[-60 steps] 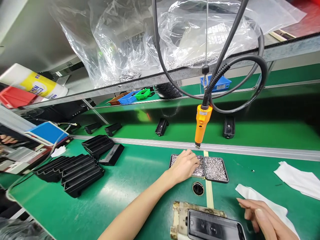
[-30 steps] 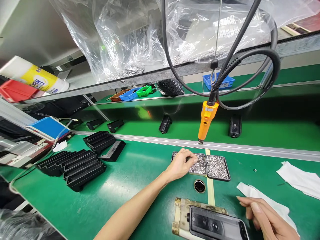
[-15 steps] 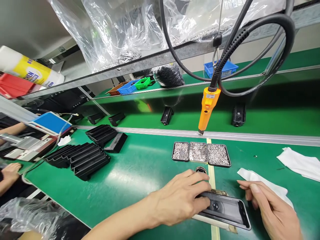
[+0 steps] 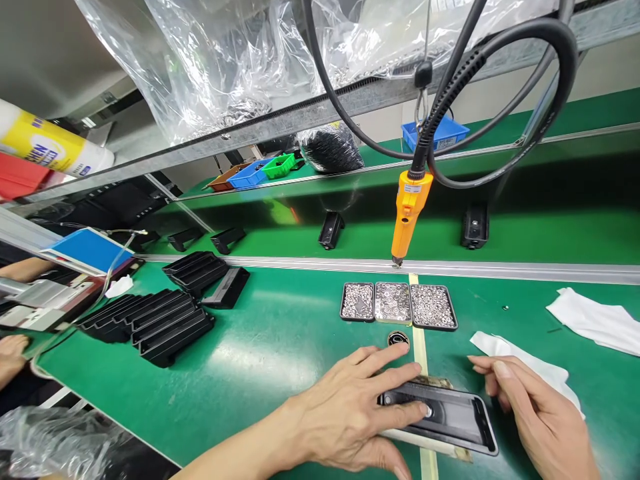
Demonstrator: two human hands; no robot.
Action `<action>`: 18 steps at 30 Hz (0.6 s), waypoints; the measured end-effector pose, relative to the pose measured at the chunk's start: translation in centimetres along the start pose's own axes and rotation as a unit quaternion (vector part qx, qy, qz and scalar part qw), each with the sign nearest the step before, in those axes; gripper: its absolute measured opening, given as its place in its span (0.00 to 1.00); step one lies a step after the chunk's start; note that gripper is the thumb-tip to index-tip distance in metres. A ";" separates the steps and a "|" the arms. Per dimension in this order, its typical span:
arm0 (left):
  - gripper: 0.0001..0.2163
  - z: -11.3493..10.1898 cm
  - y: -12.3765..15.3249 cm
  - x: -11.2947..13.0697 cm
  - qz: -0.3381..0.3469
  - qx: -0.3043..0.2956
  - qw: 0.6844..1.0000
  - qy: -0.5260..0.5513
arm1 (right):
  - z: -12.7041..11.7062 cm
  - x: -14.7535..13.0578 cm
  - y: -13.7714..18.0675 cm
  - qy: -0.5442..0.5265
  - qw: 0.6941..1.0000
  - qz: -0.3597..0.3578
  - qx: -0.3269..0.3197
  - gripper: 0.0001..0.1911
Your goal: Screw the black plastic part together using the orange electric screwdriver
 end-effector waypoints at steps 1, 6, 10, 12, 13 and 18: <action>0.35 0.1 -0.1 0.1 0.009 0.005 1.000 -0.007 | 0.0 -0.1 0.0 0.000 1.000 0.000 0.000 0.20; 0.33 -0.4 -0.4 0.3 0.025 0.057 0.998 -0.030 | 0.0 -0.3 -0.1 0.001 1.000 0.003 0.001 0.20; 0.34 -0.6 -0.7 0.6 0.042 0.065 0.996 -0.039 | 0.0 -0.4 -0.1 0.000 1.000 0.003 -0.002 0.21; 0.33 -0.8 -1.0 0.7 0.049 0.067 0.996 -0.031 | 0.0 -0.5 -0.1 0.001 1.000 0.002 0.001 0.21; 0.33 -0.9 -1.1 0.7 0.049 0.064 0.996 -0.021 | 0.0 -0.6 -0.2 0.002 1.000 0.001 0.002 0.22; 0.29 -2.6 -0.3 -1.2 0.018 0.128 0.985 0.114 | 0.1 -1.0 -0.1 0.010 1.000 -0.016 0.004 0.22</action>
Point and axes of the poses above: each hand's wrist, its own y-axis away from the middle knuckle, its own z-axis out of the palm, x = y × z, the point moved 8 cm from there along -y, towards the middle knuckle, and after that the axes turned 3 degrees about -x, right-handed, at the moved point
